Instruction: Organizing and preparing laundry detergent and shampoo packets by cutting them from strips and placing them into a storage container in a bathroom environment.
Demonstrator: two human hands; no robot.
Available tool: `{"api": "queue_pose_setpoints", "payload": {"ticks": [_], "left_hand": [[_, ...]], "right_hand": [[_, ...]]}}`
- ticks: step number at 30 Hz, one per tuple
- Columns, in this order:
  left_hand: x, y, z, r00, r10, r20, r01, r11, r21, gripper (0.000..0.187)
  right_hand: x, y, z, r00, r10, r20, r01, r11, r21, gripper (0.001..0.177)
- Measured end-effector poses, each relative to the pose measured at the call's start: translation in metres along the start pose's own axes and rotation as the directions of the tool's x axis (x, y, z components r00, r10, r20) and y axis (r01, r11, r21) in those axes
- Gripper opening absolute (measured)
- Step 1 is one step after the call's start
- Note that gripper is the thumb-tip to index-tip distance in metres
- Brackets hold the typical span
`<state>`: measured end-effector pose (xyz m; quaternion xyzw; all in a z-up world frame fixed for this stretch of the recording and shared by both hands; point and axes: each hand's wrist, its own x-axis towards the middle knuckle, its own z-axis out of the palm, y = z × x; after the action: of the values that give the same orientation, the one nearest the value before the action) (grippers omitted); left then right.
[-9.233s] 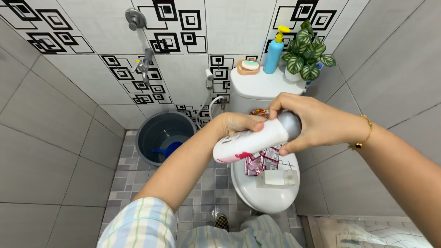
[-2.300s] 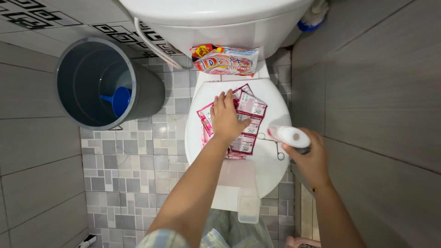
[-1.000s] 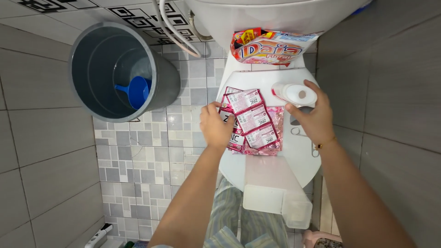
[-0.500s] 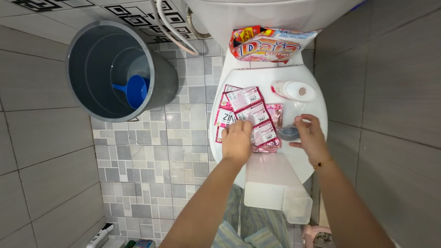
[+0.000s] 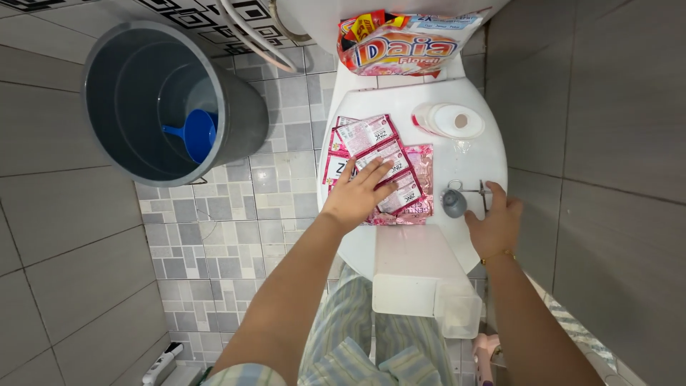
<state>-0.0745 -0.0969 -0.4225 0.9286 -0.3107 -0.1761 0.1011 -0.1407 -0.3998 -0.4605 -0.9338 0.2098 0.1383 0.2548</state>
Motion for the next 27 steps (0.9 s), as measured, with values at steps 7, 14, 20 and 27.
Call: {"api": "queue_pose_setpoints", "payload": {"ticks": [7,14,20,27], "left_hand": [[-0.008,0.01,-0.012,0.984,-0.09,-0.155,0.052,0.97,-0.236,0.032],[-0.007,0.032,-0.047,0.779,-0.606,-0.161,0.287,0.573,-0.767,0.017],[-0.007,0.028,-0.03,0.682,-0.729,0.066,0.027,-0.065,-0.998,0.022],[0.0,0.019,-0.044,0.712,-0.681,0.171,-0.04,-0.283,-0.958,0.025]], "right_hand": [[-0.004,-0.01,-0.004,0.997,-0.002,0.083,0.011,0.994,-0.108,0.068],[0.002,0.028,0.019,0.985,-0.028,-0.172,0.018,0.998,-0.061,0.065],[0.001,0.082,0.037,0.969,0.209,-0.134,-0.175,0.958,0.228,0.058],[0.017,0.067,0.005,0.976,0.216,0.006,-0.185,0.821,0.541,0.041]]}}
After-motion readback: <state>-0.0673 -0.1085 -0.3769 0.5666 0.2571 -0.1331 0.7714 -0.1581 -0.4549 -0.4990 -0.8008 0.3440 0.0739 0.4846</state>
